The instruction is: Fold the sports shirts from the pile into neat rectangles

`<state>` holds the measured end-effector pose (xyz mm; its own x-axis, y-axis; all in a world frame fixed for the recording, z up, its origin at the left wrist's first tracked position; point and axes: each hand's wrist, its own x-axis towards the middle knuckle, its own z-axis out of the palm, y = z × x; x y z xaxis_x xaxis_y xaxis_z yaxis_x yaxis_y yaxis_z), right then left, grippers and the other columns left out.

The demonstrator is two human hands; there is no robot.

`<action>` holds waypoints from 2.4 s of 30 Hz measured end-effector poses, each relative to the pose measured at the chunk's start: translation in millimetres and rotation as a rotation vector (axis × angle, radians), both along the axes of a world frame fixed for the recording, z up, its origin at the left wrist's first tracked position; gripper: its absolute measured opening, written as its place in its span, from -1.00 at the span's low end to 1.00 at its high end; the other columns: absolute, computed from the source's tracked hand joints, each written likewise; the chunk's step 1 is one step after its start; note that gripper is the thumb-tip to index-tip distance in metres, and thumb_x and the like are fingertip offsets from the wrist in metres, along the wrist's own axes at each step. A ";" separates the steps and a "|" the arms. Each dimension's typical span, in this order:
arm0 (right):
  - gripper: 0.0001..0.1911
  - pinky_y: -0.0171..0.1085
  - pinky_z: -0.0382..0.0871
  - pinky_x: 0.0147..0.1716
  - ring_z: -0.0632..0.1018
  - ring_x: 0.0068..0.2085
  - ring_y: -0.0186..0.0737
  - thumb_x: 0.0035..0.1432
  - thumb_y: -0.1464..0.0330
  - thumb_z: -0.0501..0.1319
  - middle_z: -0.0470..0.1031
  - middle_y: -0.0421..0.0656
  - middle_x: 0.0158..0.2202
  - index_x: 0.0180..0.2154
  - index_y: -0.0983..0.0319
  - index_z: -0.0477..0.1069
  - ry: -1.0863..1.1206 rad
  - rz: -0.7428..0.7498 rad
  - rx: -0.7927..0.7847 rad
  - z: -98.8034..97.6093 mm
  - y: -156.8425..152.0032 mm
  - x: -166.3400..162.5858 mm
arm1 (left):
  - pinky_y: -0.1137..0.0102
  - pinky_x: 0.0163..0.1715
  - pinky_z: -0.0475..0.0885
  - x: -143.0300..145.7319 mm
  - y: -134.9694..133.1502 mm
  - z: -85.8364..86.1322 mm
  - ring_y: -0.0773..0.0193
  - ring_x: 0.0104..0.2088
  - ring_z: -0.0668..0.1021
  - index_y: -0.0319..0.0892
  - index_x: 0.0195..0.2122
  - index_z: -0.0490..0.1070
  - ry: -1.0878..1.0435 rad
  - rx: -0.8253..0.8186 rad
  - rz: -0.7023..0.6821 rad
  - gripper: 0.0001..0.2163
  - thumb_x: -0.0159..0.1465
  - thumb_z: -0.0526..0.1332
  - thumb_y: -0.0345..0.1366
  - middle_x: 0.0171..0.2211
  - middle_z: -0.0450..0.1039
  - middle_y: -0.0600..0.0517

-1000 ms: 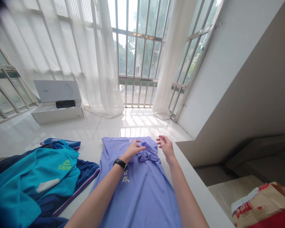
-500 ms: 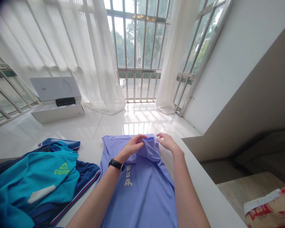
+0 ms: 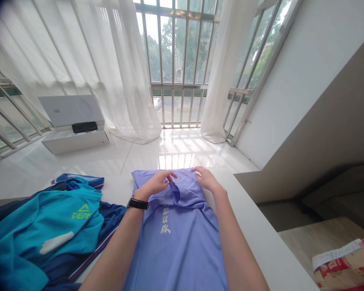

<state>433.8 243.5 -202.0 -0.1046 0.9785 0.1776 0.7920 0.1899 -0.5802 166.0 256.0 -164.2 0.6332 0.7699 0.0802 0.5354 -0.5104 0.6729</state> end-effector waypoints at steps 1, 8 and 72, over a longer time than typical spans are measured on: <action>-0.61 -0.22 0.39 0.08 0.53 0.07 -0.21 0.16 0.56 0.07 0.54 -0.11 0.03 -0.08 0.16 0.53 -0.007 0.002 0.006 -2.1 1.1 -3.8 | 0.45 -0.22 0.41 -3.1 0.4 0.2 0.25 -0.23 0.57 -0.15 -0.04 0.50 0.065 -0.007 0.009 -0.50 0.05 0.06 -0.66 -0.25 0.57 0.03; -0.55 -0.25 0.38 0.07 0.51 0.09 -0.19 0.26 0.55 0.03 0.42 -0.14 0.20 0.09 0.12 0.44 -0.126 -0.024 0.012 -15.4 2.1 -29.9 | 0.45 -0.33 0.41 0.5 -1.1 -4.6 0.21 -0.28 0.57 -0.12 -0.07 0.51 0.244 -0.016 0.007 -0.67 0.10 0.28 -0.43 -0.29 0.57 0.04; -0.25 0.02 0.01 0.31 0.11 0.39 0.15 0.25 0.01 0.12 0.07 0.11 0.40 0.33 0.27 0.17 -0.425 -0.076 -0.233 -3.1 -144.1 -73.6 | -0.16 0.31 -0.14 -41.1 -154.1 -35.3 -0.22 0.42 -0.08 -0.32 0.42 -0.02 0.541 0.111 0.250 -0.28 0.37 -0.08 0.09 0.43 -0.18 -0.30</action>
